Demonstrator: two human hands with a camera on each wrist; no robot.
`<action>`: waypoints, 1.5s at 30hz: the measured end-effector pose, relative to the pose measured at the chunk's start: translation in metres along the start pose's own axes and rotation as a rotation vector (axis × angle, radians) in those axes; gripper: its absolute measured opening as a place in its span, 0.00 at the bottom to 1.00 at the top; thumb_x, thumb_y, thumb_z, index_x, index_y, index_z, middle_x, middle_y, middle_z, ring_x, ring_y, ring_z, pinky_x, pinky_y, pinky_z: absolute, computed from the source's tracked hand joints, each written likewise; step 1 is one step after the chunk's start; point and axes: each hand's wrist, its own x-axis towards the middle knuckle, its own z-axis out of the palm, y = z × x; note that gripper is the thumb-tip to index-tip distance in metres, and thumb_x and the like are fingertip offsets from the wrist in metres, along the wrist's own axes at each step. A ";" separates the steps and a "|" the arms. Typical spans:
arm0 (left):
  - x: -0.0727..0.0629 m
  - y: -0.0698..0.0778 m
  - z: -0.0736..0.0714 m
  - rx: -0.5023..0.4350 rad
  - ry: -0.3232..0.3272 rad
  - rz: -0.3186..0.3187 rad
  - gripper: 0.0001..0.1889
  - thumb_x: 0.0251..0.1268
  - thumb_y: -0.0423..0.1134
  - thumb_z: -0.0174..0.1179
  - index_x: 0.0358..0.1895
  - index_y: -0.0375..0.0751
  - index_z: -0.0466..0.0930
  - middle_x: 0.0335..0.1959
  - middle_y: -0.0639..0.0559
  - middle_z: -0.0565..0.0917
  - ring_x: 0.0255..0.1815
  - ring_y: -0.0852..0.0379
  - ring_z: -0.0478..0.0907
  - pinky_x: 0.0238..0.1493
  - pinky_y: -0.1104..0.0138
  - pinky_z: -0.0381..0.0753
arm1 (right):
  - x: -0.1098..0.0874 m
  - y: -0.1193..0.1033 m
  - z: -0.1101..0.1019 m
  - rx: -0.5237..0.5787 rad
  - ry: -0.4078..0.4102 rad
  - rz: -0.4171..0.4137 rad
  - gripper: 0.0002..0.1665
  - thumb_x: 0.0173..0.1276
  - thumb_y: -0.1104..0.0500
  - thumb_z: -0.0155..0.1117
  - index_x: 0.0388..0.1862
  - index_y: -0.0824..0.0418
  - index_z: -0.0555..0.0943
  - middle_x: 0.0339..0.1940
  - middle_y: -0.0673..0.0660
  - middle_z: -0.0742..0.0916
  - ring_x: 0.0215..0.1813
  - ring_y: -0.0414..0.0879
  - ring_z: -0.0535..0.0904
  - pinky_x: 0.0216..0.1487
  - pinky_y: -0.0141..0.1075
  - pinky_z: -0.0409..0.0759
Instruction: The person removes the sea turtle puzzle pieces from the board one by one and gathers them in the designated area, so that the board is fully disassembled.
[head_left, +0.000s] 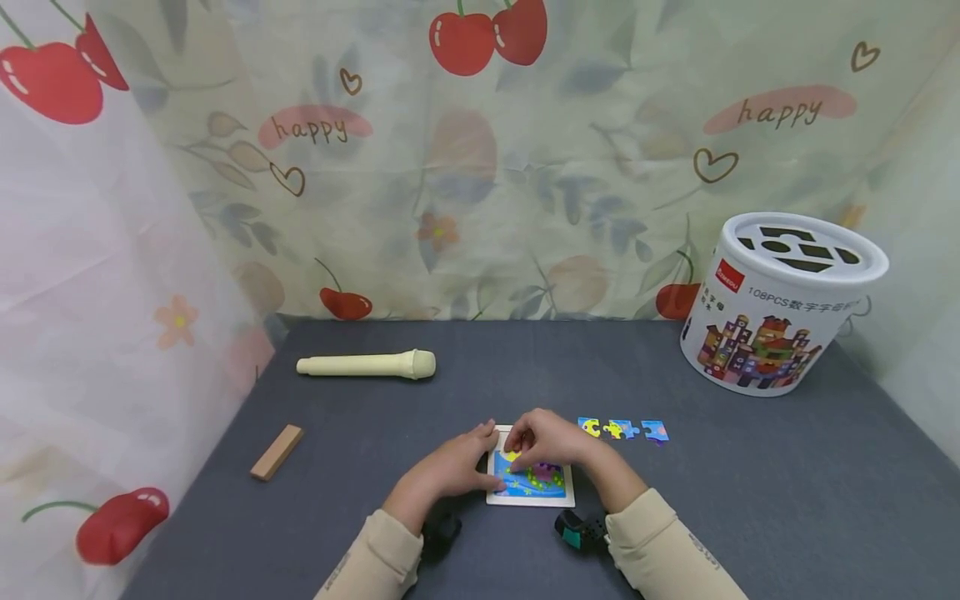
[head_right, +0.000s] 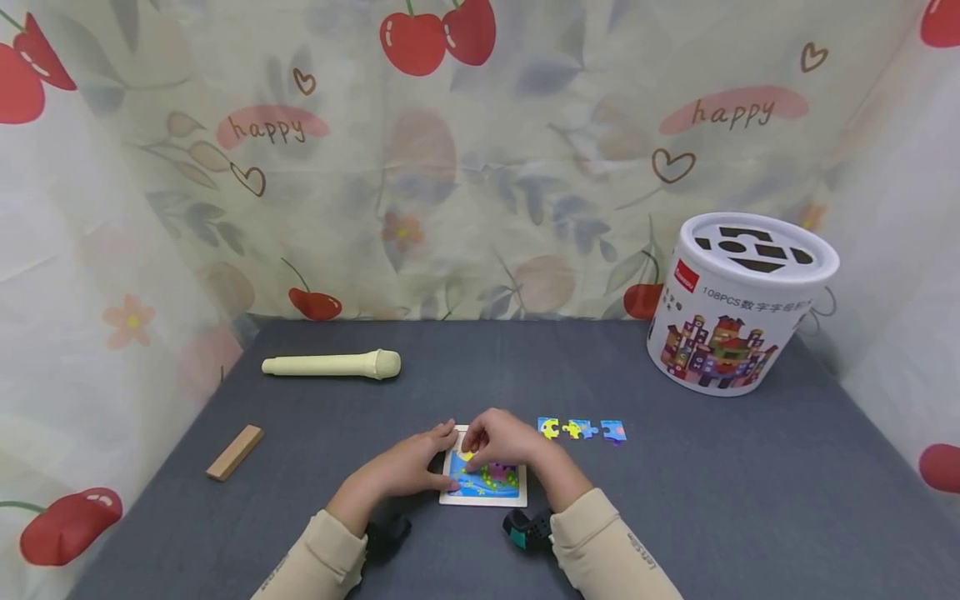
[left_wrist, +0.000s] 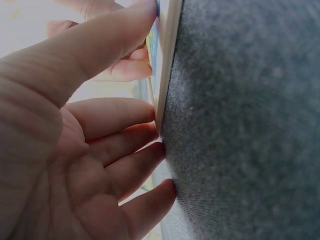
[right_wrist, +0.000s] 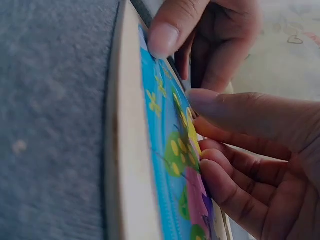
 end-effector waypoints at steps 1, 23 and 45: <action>0.000 0.000 0.000 -0.001 0.001 -0.001 0.40 0.55 0.50 0.65 0.69 0.37 0.60 0.74 0.44 0.56 0.74 0.45 0.54 0.69 0.51 0.59 | 0.000 0.000 0.001 -0.003 0.001 0.004 0.11 0.53 0.58 0.73 0.33 0.63 0.83 0.24 0.48 0.82 0.26 0.34 0.73 0.29 0.27 0.75; -0.001 -0.003 0.001 -0.003 0.001 0.008 0.40 0.56 0.49 0.65 0.69 0.37 0.60 0.74 0.43 0.55 0.74 0.45 0.53 0.69 0.51 0.59 | 0.003 -0.011 0.013 -0.013 0.066 0.133 0.07 0.54 0.65 0.70 0.30 0.64 0.80 0.23 0.49 0.78 0.27 0.38 0.71 0.28 0.27 0.71; 0.000 0.001 0.001 -0.008 0.004 0.016 0.39 0.56 0.48 0.65 0.69 0.36 0.61 0.74 0.43 0.56 0.74 0.45 0.53 0.69 0.51 0.59 | 0.000 -0.005 0.007 0.112 0.041 0.082 0.03 0.59 0.69 0.64 0.33 0.64 0.81 0.29 0.52 0.83 0.31 0.38 0.75 0.34 0.27 0.76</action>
